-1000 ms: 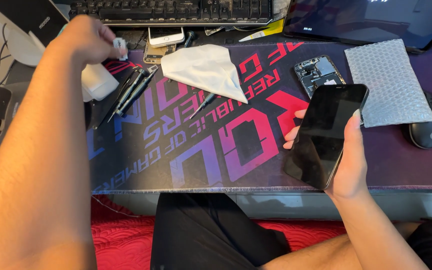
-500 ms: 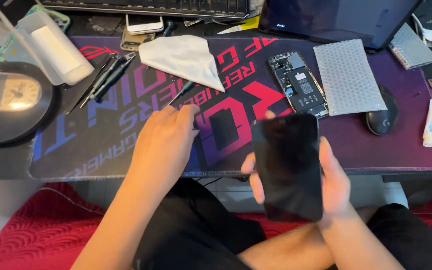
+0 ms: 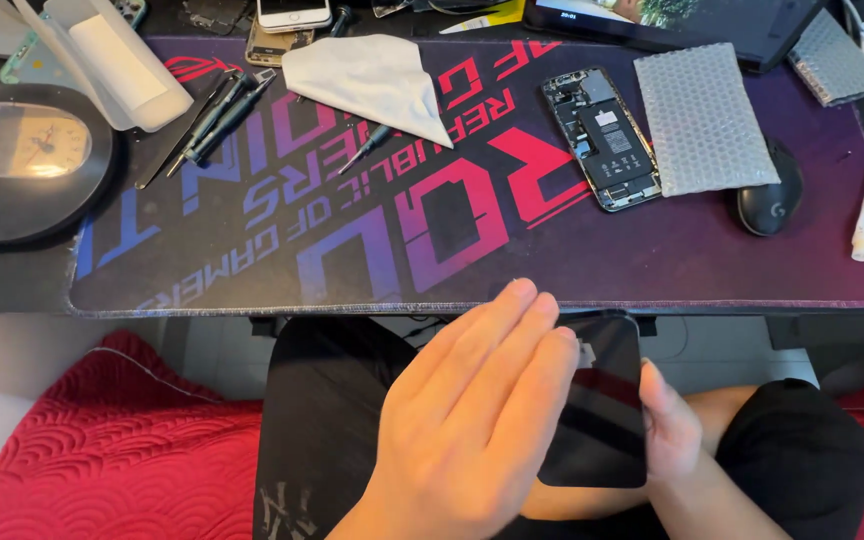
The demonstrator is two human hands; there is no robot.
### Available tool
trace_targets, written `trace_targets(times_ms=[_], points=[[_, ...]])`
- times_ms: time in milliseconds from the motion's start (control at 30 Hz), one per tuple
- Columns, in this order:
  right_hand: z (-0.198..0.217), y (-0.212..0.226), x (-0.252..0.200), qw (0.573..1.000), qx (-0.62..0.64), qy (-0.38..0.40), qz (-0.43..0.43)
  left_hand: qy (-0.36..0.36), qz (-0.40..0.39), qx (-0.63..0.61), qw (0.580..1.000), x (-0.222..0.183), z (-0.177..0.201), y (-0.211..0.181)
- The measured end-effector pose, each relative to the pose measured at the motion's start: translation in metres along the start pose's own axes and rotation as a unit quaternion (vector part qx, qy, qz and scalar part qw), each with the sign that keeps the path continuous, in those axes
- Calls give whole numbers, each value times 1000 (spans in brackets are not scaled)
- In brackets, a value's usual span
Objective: Disassembling a mobile phone to access internal components using screwdrivers and prying tools.
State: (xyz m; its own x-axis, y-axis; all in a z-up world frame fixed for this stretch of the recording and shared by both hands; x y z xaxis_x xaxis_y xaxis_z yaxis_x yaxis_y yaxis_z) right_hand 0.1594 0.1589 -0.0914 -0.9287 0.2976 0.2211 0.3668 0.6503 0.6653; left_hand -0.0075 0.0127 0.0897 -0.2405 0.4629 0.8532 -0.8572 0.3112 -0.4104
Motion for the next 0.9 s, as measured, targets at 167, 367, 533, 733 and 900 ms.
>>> trace_targets(times_ms=[167,367,533,733,900], points=[[21,-34,-68,1000,-3,3,4,-11,15,44,999,-4,-9,2],[17,-56,-100,1000,-9,5,4,11,-1,40,999,-7,-10,4],[56,-92,-127,1000,-10,13,-3,20,11,32,999,-5,-10,4],[229,-115,-187,1000,-15,22,-15,20,21,16,999,-4,-10,6],[279,-123,-194,999,-19,30,-26,9,5,12,1000,-5,-11,7]])
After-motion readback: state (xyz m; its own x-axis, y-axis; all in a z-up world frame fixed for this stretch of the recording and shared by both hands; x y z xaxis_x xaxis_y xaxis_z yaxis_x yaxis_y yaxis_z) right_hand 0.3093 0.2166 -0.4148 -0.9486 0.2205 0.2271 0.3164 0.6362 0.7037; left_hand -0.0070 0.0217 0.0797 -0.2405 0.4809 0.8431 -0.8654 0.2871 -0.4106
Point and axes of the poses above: each hand's wrist, its own x-axis towards the middle knuckle, its own z-axis out of the back of the hand, y = z × x, the point moved 3 cm from there along x, towards the middle knuckle, and after that the axes turned 8 degrees about -x, right-handed, at the moved point
